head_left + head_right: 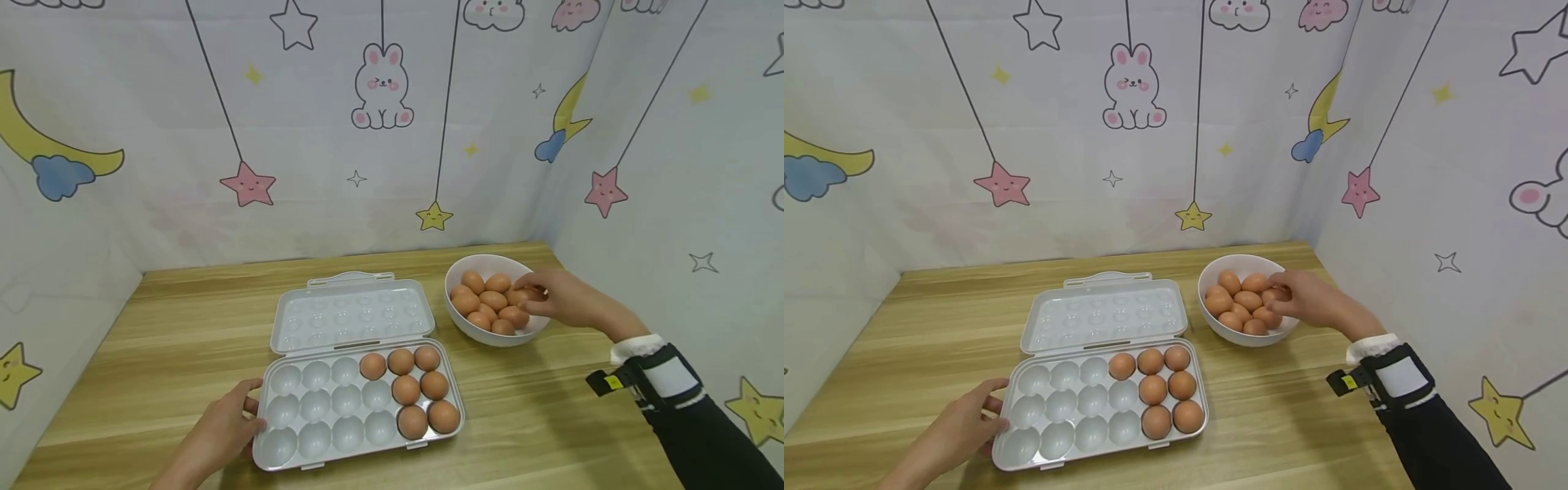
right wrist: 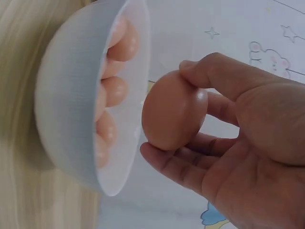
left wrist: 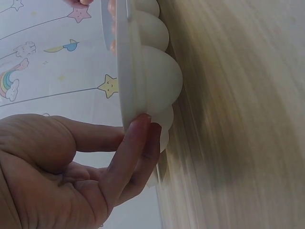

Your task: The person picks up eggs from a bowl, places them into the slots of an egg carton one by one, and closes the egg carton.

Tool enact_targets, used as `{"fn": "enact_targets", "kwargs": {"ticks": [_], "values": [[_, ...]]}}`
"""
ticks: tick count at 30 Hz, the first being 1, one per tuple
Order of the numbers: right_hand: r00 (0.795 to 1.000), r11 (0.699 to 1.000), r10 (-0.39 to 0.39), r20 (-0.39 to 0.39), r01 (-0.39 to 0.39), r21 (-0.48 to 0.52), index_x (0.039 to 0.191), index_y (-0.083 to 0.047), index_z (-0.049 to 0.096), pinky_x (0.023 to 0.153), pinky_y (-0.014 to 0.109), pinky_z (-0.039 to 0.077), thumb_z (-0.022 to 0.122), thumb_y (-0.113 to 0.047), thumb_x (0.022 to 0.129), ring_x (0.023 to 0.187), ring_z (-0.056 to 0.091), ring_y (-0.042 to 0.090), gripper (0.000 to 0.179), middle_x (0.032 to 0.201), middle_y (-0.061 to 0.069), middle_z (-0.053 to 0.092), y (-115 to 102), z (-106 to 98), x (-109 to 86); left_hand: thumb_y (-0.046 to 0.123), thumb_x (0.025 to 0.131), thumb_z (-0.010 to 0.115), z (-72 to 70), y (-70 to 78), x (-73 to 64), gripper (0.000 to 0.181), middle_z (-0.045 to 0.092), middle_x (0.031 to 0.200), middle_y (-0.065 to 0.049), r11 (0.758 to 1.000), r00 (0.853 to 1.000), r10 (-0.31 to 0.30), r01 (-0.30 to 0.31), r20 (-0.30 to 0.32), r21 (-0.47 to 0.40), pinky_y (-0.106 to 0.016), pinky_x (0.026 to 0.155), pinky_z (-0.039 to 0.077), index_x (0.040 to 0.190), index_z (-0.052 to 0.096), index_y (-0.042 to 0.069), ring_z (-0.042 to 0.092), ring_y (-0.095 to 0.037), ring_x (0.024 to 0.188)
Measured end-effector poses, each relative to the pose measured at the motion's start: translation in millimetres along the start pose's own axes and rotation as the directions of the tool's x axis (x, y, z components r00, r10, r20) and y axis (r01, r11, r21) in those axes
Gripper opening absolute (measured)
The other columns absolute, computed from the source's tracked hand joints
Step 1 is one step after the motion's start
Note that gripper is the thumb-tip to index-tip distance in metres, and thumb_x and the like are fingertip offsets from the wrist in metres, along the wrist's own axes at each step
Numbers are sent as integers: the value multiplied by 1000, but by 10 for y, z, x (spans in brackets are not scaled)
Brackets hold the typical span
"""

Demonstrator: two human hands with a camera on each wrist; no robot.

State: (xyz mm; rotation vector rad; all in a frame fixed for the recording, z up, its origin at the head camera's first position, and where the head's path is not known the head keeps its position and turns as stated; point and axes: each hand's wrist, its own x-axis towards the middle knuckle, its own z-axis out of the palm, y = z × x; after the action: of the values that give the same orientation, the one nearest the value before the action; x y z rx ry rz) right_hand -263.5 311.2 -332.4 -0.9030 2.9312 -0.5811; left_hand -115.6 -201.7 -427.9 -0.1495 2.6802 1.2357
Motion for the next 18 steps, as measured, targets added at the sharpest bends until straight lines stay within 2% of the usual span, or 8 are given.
{"fn": "enact_targets", "kwargs": {"ticks": [4,9,14,18], "values": [[998,998,11,-54,-8,66,111,-6,64,77,33,51,66,-31,89,87,54,16,33,93,-2,58,-114,-94,-23,-11,79,62,4,-5,2,61,61,90,-13,1000,1000,-2,2,0,-10,-29,52,54,136,37,-13,62,-22,70],[993,989,9,-114,8,150,114,-7,62,83,30,53,66,-37,88,98,56,16,40,107,1,60,-292,-178,-36,-11,79,62,4,-4,-2,61,61,90,-13,1000,1000,0,0,-1,-14,-30,52,54,135,38,-13,62,-22,70],[983,974,-72,-168,105,199,115,-9,62,82,26,53,67,-31,88,97,58,14,36,108,-2,60,-516,-203,-25,-11,79,62,-3,3,-11,61,61,90,-13,1000,1000,4,-4,-3,-7,-30,52,54,135,38,-13,62,-21,70],[965,957,-152,-213,197,212,120,-9,61,79,24,53,68,-24,88,94,59,11,36,112,-4,60,-704,-210,-21,-10,79,62,-11,10,-12,61,62,91,-14,1000,1000,1,-1,-1,3,-30,53,55,135,39,-13,62,-21,71]]}}
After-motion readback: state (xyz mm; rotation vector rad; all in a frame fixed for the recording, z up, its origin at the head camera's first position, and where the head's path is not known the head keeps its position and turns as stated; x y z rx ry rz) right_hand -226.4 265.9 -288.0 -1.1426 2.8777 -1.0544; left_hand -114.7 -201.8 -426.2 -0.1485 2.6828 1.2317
